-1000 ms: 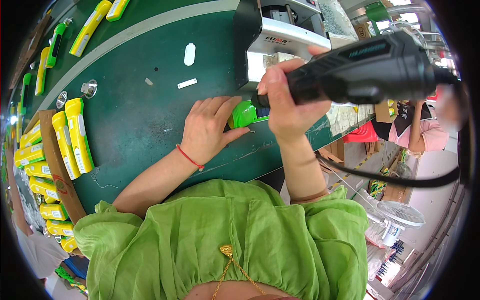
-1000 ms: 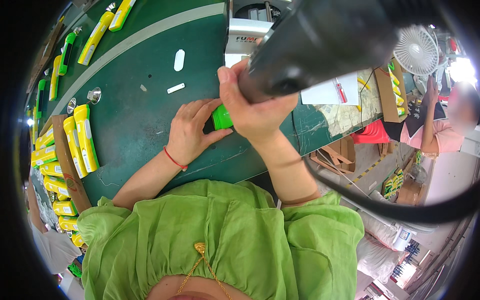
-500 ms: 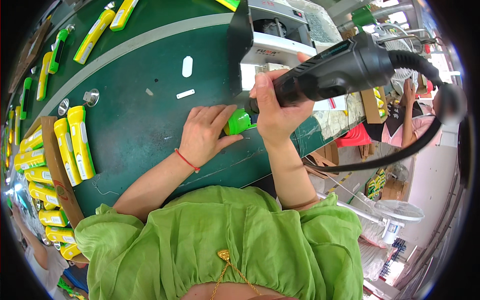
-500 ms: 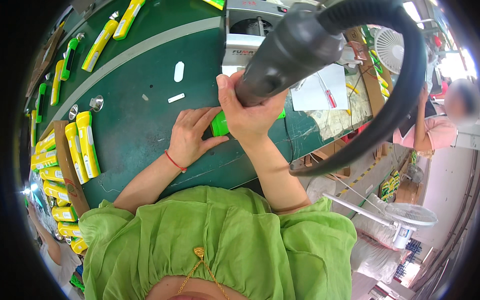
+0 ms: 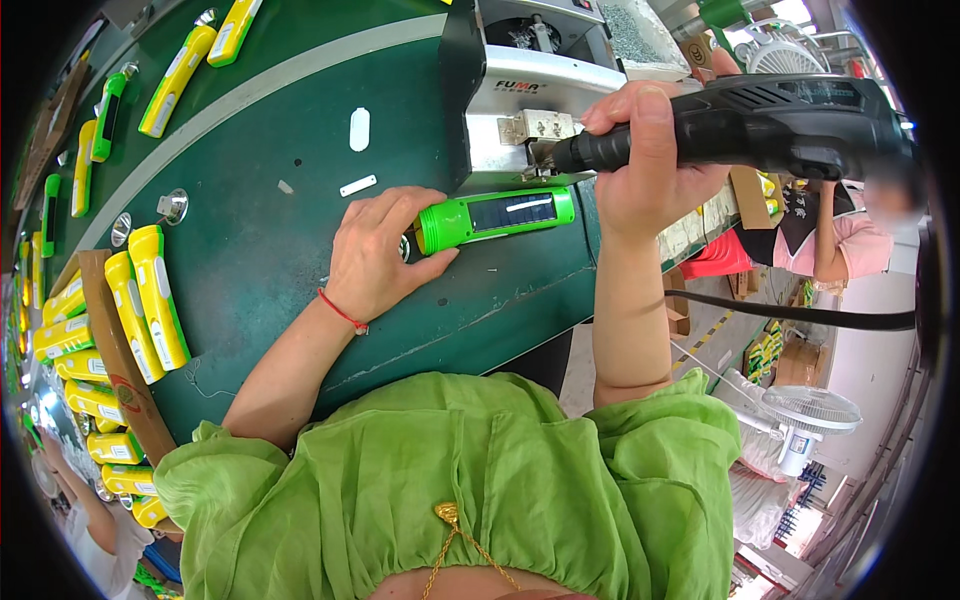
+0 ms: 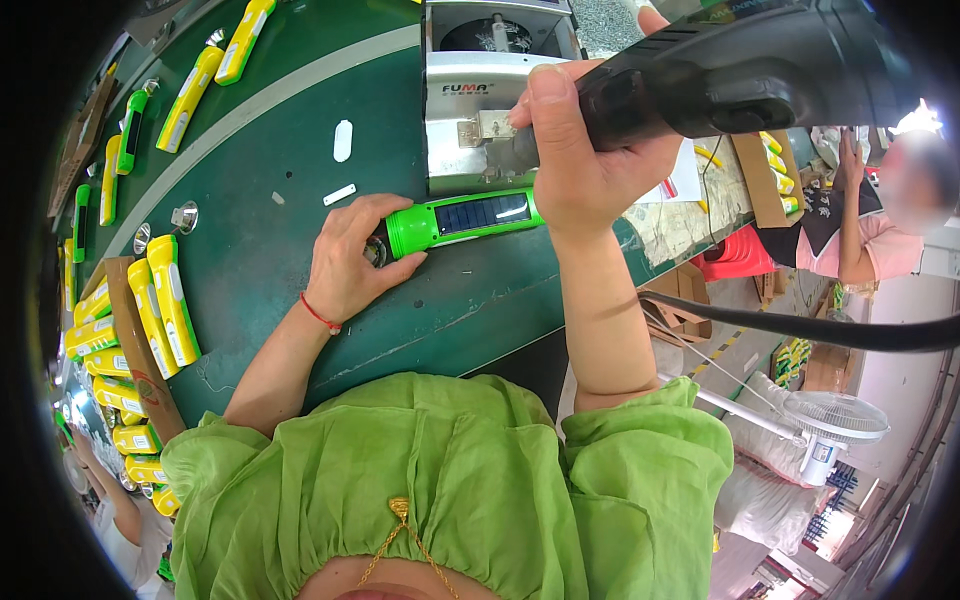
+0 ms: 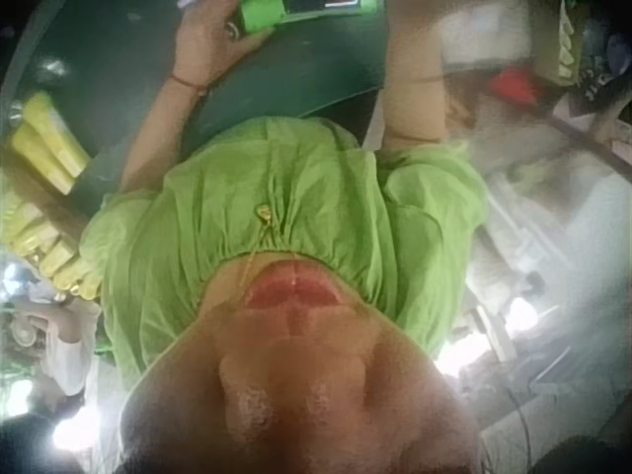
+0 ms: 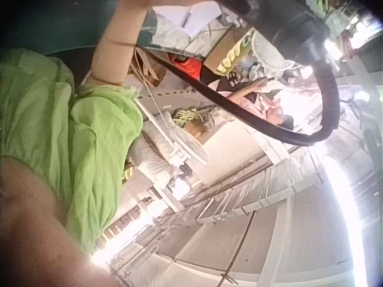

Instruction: The person assembles small solar-powered flashlights by screwing together flashlight housings, solar panels, and plastic caps with an electric screwdriver.

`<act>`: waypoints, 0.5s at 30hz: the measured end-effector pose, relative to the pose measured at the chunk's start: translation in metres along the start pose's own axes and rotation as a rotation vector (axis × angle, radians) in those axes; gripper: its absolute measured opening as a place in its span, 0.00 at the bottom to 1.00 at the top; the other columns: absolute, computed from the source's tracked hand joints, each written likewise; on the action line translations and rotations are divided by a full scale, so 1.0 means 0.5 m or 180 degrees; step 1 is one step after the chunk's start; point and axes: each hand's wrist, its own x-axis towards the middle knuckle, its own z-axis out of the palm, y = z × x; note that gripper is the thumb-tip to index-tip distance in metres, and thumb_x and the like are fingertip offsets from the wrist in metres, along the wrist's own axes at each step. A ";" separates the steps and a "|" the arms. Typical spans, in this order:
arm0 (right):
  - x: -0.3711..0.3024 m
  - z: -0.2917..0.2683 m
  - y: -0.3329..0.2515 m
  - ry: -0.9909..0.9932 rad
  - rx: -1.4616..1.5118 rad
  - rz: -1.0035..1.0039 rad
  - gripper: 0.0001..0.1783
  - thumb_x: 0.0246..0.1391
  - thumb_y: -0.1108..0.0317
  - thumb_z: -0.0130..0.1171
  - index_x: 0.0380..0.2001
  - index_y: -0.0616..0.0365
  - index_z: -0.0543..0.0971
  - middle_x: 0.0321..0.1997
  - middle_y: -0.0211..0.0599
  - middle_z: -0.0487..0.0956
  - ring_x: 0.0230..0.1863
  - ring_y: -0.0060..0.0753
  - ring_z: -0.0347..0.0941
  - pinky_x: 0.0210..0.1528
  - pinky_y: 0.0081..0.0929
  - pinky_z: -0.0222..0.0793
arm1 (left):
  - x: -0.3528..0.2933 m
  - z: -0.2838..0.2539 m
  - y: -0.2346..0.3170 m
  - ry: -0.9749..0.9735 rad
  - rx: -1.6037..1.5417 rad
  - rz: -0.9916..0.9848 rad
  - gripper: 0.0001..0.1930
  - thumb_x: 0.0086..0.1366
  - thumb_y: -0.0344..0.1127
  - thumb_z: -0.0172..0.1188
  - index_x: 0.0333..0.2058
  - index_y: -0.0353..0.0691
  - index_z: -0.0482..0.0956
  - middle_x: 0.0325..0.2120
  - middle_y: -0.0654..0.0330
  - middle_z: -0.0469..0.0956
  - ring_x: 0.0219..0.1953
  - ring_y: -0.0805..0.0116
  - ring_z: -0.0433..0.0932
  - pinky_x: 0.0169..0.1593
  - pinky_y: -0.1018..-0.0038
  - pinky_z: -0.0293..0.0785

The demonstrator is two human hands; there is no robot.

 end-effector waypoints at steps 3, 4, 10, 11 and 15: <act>0.017 -0.001 0.000 -0.0330 0.0173 0.0524 0.34 0.54 0.78 0.52 0.62 0.68 0.52 0.19 0.40 0.72 0.18 0.29 0.68 0.25 0.30 0.70 | 0.008 -0.002 -0.002 -0.0073 -0.0049 -0.0064 0.26 0.46 0.36 0.72 0.46 0.44 0.76 0.43 0.61 0.78 0.42 0.61 0.77 0.48 0.67 0.69; 0.026 -0.002 0.000 -0.0476 0.0268 0.0780 0.34 0.53 0.77 0.53 0.62 0.67 0.53 0.19 0.39 0.71 0.18 0.29 0.68 0.25 0.31 0.70 | 0.007 -0.002 -0.003 -0.0087 -0.0046 -0.0076 0.26 0.46 0.36 0.72 0.46 0.44 0.76 0.43 0.61 0.78 0.42 0.61 0.77 0.48 0.67 0.69; -0.062 0.022 -0.046 0.0183 0.1260 0.1074 0.40 0.51 0.76 0.59 0.61 0.71 0.50 0.22 0.38 0.76 0.18 0.28 0.72 0.26 0.24 0.71 | 0.004 0.003 -0.008 0.0035 -0.0070 -0.0028 0.26 0.44 0.35 0.72 0.46 0.44 0.77 0.43 0.61 0.79 0.41 0.61 0.77 0.47 0.68 0.70; -0.079 0.034 -0.056 0.0233 0.1140 0.0939 0.41 0.51 0.76 0.60 0.61 0.71 0.48 0.22 0.38 0.76 0.18 0.27 0.72 0.26 0.23 0.71 | 0.006 0.002 -0.006 0.0034 -0.0077 -0.0027 0.26 0.44 0.35 0.73 0.46 0.44 0.77 0.43 0.61 0.79 0.42 0.61 0.77 0.47 0.69 0.70; -0.115 0.055 -0.078 0.0212 0.0888 0.0743 0.43 0.50 0.75 0.61 0.61 0.73 0.45 0.22 0.39 0.76 0.21 0.26 0.73 0.28 0.20 0.72 | 0.000 0.013 -0.012 0.0155 -0.0094 0.0010 0.26 0.44 0.37 0.73 0.45 0.45 0.77 0.41 0.62 0.79 0.42 0.63 0.77 0.46 0.69 0.69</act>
